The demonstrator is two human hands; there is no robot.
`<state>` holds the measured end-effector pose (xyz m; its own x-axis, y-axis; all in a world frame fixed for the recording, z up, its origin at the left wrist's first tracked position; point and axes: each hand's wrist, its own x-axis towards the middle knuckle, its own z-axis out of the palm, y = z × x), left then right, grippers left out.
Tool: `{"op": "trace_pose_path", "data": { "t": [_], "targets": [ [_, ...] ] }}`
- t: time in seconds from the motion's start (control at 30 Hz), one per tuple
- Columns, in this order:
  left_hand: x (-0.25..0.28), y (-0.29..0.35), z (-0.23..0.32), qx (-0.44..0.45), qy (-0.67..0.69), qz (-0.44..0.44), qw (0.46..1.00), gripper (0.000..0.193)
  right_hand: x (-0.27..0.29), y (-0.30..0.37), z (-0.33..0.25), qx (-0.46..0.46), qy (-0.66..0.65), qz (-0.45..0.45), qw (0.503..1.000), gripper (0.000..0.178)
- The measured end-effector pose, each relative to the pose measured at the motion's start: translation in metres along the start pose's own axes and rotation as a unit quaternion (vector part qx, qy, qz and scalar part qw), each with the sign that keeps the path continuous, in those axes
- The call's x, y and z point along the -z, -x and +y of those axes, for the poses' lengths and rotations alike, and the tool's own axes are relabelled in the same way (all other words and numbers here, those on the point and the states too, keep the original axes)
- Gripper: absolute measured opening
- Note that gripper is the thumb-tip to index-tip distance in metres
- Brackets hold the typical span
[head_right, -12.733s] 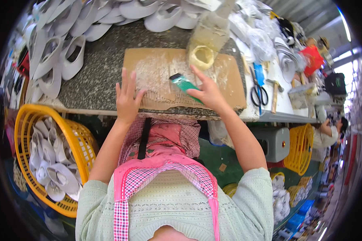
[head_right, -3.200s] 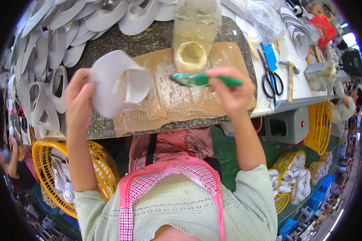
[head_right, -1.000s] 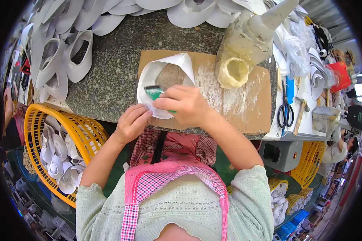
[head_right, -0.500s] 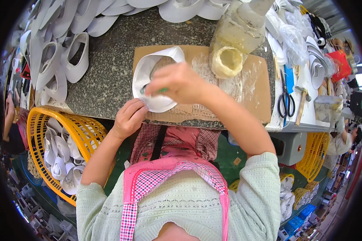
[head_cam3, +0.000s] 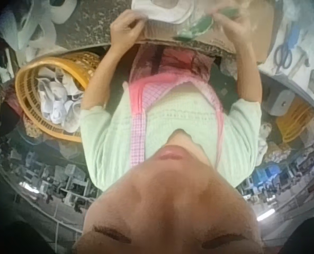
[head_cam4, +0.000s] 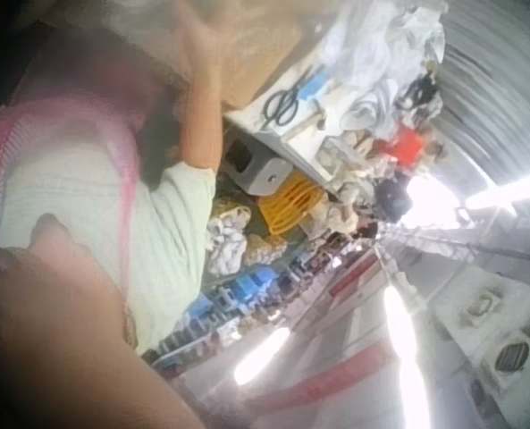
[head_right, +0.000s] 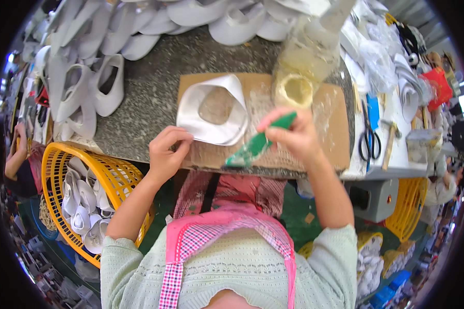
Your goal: The person applies glue to shoe components using a small brush and places the coated pieces into a basket.
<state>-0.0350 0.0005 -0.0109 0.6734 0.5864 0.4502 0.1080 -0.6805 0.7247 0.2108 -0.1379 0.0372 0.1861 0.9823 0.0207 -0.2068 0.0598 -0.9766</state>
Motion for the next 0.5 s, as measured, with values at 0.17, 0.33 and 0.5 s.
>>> {"op": "trace_pose_path", "data": {
  "t": [0.17,0.33,0.5],
  "targets": [
    [0.034,-0.052,0.027,0.141,0.141,-0.101,0.975,0.009,0.000,0.036,0.059,-0.045,-0.140,0.136,0.980,0.018],
    [0.089,-0.116,0.047,0.202,0.343,-0.024,0.917,0.015,0.008,0.041,0.067,-0.045,-0.131,0.111,0.984,0.019],
    [0.243,-0.201,0.042,0.001,0.375,0.282,0.883,0.024,0.009,0.037,0.070,-0.007,-0.145,0.109,0.983,0.016]
  ]
}}
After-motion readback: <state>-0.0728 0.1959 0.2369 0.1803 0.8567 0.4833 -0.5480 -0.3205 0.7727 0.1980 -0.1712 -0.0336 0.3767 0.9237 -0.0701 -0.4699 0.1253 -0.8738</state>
